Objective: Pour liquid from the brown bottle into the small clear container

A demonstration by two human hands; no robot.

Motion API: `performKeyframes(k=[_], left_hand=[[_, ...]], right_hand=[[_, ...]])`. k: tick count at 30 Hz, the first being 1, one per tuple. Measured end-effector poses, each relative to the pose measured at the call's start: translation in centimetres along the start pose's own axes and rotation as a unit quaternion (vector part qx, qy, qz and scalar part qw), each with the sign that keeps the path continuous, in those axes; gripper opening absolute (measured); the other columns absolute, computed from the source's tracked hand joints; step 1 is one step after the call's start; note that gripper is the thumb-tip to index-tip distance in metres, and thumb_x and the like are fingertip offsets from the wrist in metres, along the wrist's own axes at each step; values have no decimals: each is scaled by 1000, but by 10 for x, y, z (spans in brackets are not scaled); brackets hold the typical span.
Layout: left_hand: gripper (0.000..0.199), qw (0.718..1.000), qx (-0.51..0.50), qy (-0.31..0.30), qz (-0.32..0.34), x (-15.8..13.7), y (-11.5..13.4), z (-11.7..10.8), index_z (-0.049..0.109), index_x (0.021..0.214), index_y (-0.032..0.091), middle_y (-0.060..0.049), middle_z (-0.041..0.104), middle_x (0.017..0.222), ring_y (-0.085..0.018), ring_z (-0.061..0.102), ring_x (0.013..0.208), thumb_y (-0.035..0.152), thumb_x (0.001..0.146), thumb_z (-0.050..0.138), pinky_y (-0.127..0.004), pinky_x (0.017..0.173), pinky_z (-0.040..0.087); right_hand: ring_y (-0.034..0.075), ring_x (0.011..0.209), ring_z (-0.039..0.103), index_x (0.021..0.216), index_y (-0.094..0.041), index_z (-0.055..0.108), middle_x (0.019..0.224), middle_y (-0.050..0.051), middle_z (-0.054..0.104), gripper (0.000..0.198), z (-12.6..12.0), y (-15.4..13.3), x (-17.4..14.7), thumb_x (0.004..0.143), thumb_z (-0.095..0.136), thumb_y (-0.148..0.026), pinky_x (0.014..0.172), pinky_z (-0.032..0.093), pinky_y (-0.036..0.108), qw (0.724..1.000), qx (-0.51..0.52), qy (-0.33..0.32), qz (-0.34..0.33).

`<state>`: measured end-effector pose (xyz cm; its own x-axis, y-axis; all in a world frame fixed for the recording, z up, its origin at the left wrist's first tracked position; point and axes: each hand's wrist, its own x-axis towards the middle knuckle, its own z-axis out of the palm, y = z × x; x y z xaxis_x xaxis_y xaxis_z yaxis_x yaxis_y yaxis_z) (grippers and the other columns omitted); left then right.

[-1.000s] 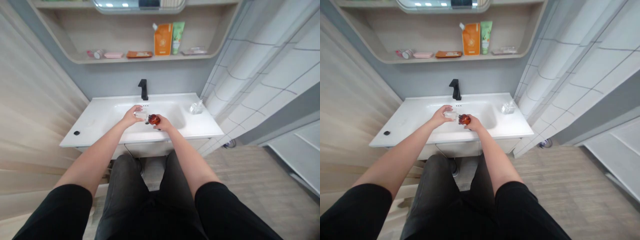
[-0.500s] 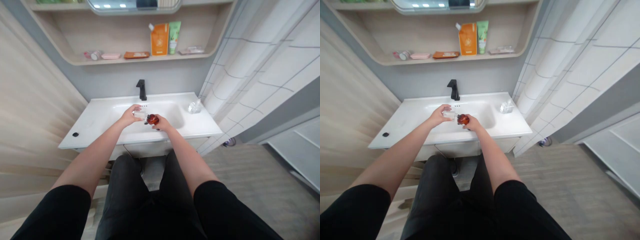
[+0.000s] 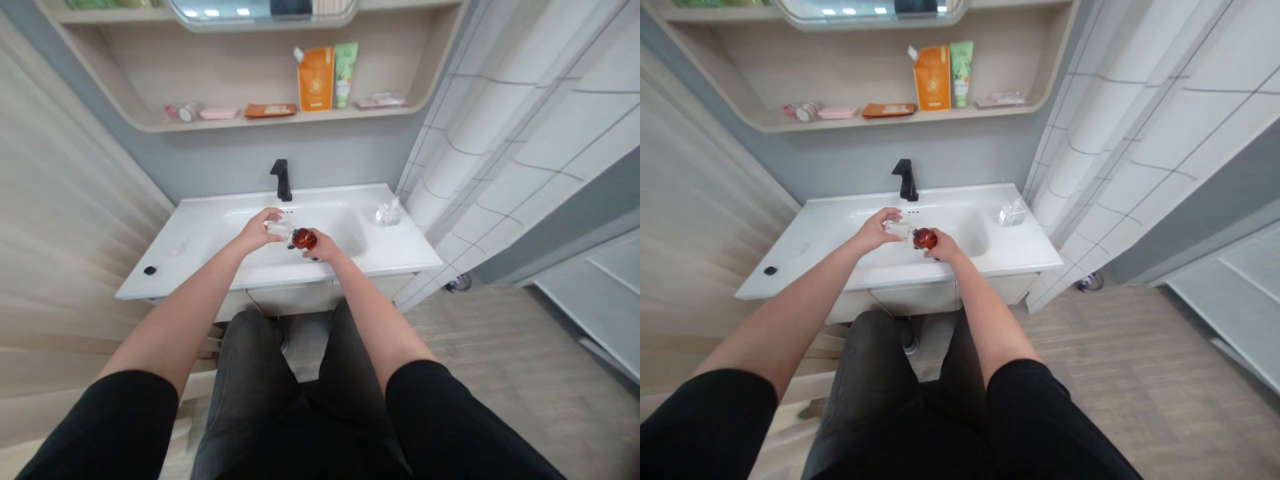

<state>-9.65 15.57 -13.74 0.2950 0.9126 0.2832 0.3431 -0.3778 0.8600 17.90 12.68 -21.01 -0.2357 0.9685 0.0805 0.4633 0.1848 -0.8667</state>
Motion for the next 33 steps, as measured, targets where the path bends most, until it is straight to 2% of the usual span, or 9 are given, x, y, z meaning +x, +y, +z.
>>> performKeyframes(k=[3,7,13,21,33], left_hand=[[90,1000,3,-3,4,1,2,-1,72,132,28,-10,76,128,-32,69,124,36,49,106,-38,94,55],[91,1000,13,-7,6,3,5,-1,72,134,27,-10,77,128,-32,69,124,35,49,105,-38,93,54],[91,1000,19,1,5,5,9,-3,72,133,28,-9,78,128,-31,69,124,35,48,105,-37,92,54],[94,999,49,-8,1,6,16,-7,71,136,28,-10,78,131,-33,70,126,38,49,106,-39,94,54],[93,996,89,-31,-2,6,27,-7,68,138,27,-11,76,136,-33,69,130,42,53,102,-39,97,52]], right_hand=[[29,113,81,142,-28,67,118,1,85,85,0,0,1,63,97,-19,107,65,46,1000,-5,3,-1],[29,110,81,143,-27,66,117,1,85,85,1,0,0,64,97,-20,102,66,45,1000,9,1,4],[28,113,81,145,-26,66,119,2,85,87,-1,-3,-1,64,96,-18,104,65,44,1000,15,0,-4],[29,110,81,148,-27,65,120,3,85,88,0,-3,-2,65,96,-19,99,68,43,1000,20,1,9],[30,112,81,143,-26,67,119,3,85,87,1,2,2,63,97,-18,104,66,46,1000,27,9,-5]])
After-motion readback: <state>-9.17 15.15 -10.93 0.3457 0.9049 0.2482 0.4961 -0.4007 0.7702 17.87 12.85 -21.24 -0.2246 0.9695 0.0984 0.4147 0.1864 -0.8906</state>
